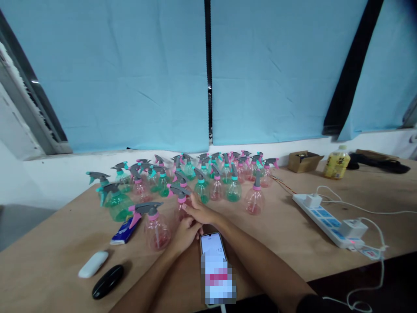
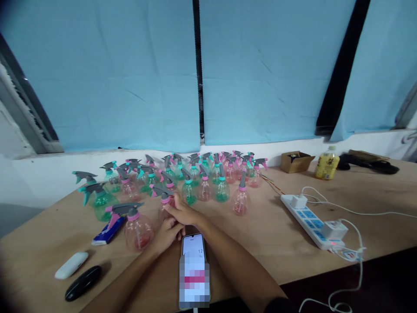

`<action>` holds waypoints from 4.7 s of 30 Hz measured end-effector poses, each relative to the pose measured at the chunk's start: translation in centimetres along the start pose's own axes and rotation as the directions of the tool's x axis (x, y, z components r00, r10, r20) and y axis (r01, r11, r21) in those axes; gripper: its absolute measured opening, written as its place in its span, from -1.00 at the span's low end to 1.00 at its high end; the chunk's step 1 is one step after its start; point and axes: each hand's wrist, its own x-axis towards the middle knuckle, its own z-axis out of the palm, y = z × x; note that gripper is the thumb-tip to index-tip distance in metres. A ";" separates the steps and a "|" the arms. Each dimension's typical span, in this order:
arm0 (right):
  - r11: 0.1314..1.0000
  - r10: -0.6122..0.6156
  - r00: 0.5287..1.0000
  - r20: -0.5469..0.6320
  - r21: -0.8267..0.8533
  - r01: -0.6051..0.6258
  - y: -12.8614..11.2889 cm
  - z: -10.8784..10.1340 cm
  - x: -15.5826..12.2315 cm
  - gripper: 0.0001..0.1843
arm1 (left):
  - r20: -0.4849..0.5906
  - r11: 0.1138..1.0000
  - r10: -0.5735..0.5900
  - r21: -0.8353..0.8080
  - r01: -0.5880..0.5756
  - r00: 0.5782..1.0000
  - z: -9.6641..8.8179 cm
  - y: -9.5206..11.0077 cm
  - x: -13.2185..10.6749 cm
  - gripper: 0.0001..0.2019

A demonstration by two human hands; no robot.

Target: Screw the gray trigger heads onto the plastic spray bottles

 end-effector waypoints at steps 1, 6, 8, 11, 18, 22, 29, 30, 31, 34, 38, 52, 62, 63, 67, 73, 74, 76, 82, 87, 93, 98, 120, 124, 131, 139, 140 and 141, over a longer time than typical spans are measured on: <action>1.000 0.015 1.000 0.007 0.027 -0.015 0.1 0.1 0.0 -0.54 | -0.007 1.000 0.001 0.000 -0.001 1.000 0.0 -0.1 0.1 -0.73; 0.989 0.077 0.997 0.024 0.123 -0.080 0.3 0.4 -0.4 -0.47 | -0.050 0.999 0.007 -0.031 -0.008 0.999 -0.2 -0.6 0.5 -0.74; 0.988 0.077 0.997 0.018 0.134 -0.079 0.1 0.4 -0.5 -0.50 | -0.080 0.998 0.008 -0.068 -0.013 0.997 -0.2 -0.9 0.8 -0.76; 0.996 0.005 0.999 -0.040 0.090 -0.001 -0.2 0.2 -0.3 -0.58 | -0.133 0.989 0.001 -0.149 -0.021 0.991 -0.2 -1.2 1.0 -0.78; 0.981 0.020 0.986 -0.166 -0.189 -0.052 0.6 0.2 1.2 -0.51 | -0.231 0.967 -0.080 -0.254 0.019 0.970 -0.3 -1.3 1.1 -0.73; 0.955 0.033 0.990 -0.136 -0.288 -0.072 1.1 0.8 2.3 -0.51 | -0.257 0.964 -0.102 -0.265 0.032 0.961 -0.4 -1.2 1.0 -0.66; 0.924 0.066 0.982 -0.174 -0.361 -0.126 0.7 1.4 2.1 -0.52 | -0.302 0.952 -0.131 -0.304 0.035 0.944 -0.3 -1.1 1.0 -0.59; 0.924 0.068 0.979 -0.192 -0.357 -0.135 0.6 1.3 1.9 -0.54 | -0.304 0.952 -0.131 -0.305 0.034 0.944 -0.2 -1.2 1.0 -0.58; 0.926 0.065 0.976 -0.209 -0.351 -0.137 0.5 1.2 1.7 -0.55 | -0.306 0.953 -0.125 -0.303 0.028 0.944 -0.2 -1.3 1.1 -0.56; 0.931 0.039 0.967 -0.251 -0.343 -0.126 0.2 0.8 1.3 -0.58 | -0.289 0.960 -0.081 -0.279 -0.003 0.954 -0.1 -1.3 1.0 -0.58; 0.935 0.036 0.974 -0.224 -0.337 -0.112 0.2 0.6 1.3 -0.58 | -0.256 0.970 -0.037 -0.240 -0.026 0.966 -0.3 -0.8 0.8 -0.64; 0.932 0.097 0.976 -0.194 -0.326 -0.157 1.5 1.0 1.7 -0.60 | -0.243 0.974 -0.053 -0.228 -0.004 0.968 -0.5 -0.2 0.6 -0.66; 0.931 0.080 0.978 -0.193 -0.337 -0.142 1.6 -0.3 1.4 -0.66 | -0.221 0.974 -0.048 -0.225 -0.003 0.974 -0.5 0.0 0.5 -0.65; 0.928 0.069 0.978 -0.195 -0.347 -0.135 1.5 -0.4 1.3 -0.67 | -0.223 0.975 -0.048 -0.223 -0.003 0.974 -0.5 0.0 0.5 -0.65; 0.916 0.008 0.978 -0.211 -0.390 -0.092 0.9 -0.8 0.7 -0.69 | -0.230 0.974 -0.033 -0.224 -0.020 0.973 -0.6 0.1 0.4 -0.69; 0.876 -0.084 0.948 -0.307 -0.476 -0.077 0.5 -1.0 -0.2 -0.81 | -0.239 0.981 0.027 -0.180 -0.071 0.971 -0.8 -0.1 0.5 -0.79; 0.875 -0.099 0.939 -0.328 -0.478 -0.075 0.6 -1.0 -0.3 -0.81 | -0.238 0.982 0.028 -0.175 -0.071 0.971 -0.8 -0.2 0.6 -0.79; 0.877 -0.126 0.917 -0.378 -0.474 -0.074 0.9 -0.9 -0.3 -0.75 | -0.236 0.983 0.028 -0.170 -0.070 0.971 -0.9 -0.3 0.6 -0.79; 0.906 -0.153 0.832 -0.534 -0.413 -0.098 2.2 -1.0 -0.1 -0.69 | -0.239 0.986 0.021 -0.155 -0.059 0.971 -0.9 0.0 0.4 -0.76; 0.981 -0.080 0.767 -0.636 -0.185 -0.051 2.3 -2.0 -0.2 -0.64 | -0.235 0.984 0.009 -0.170 -0.050 0.972 -0.8 -0.1 0.5 -0.76; 0.995 0.022 0.819 -0.573 0.090 0.037 2.5 -3.5 -0.3 -0.59 | -0.227 0.982 0.006 -0.180 -0.048 0.974 -0.8 -0.5 0.6 -0.74; 0.991 0.057 0.909 -0.412 0.137 0.000 2.5 -4.7 0.0 -0.70 | -0.215 0.983 0.012 -0.178 -0.052 0.977 -0.8 -0.7 0.6 -0.74; 0.818 0.201 0.976 -0.088 0.562 -0.118 0.7 -4.4 0.9 -0.71 | -0.200 0.988 0.031 -0.142 -0.060 0.979 -0.8 -0.5 0.6 -0.74; 0.806 0.215 0.973 -0.078 0.577 -0.132 0.6 -4.3 0.8 -0.85 | -0.196 0.989 0.039 -0.130 -0.066 0.980 -0.8 -0.8 0.6 -0.74; 0.818 0.235 0.972 0.005 0.540 -0.200 1.1 -4.9 1.0 -0.80 | -0.180 0.989 0.041 -0.132 -0.065 0.983 -0.8 -1.1 0.7 -0.73; 0.837 0.195 0.980 0.029 0.517 -0.182 0.1 -5.3 0.9 -0.76 | -0.176 0.990 0.036 -0.125 -0.059 0.984 -0.8 -1.0 0.7 -0.71; 0.839 0.194 0.980 0.037 0.512 -0.186 0.0 -5.3 0.9 -0.76 | -0.172 0.990 0.037 -0.128 -0.059 0.984 -0.7 -1.0 0.7 -0.71; 0.839 0.198 0.979 0.041 0.510 -0.190 0.0 -5.4 0.9 -0.76 | -0.172 0.990 0.038 -0.127 -0.060 0.984 -0.7 -1.1 0.8 -0.71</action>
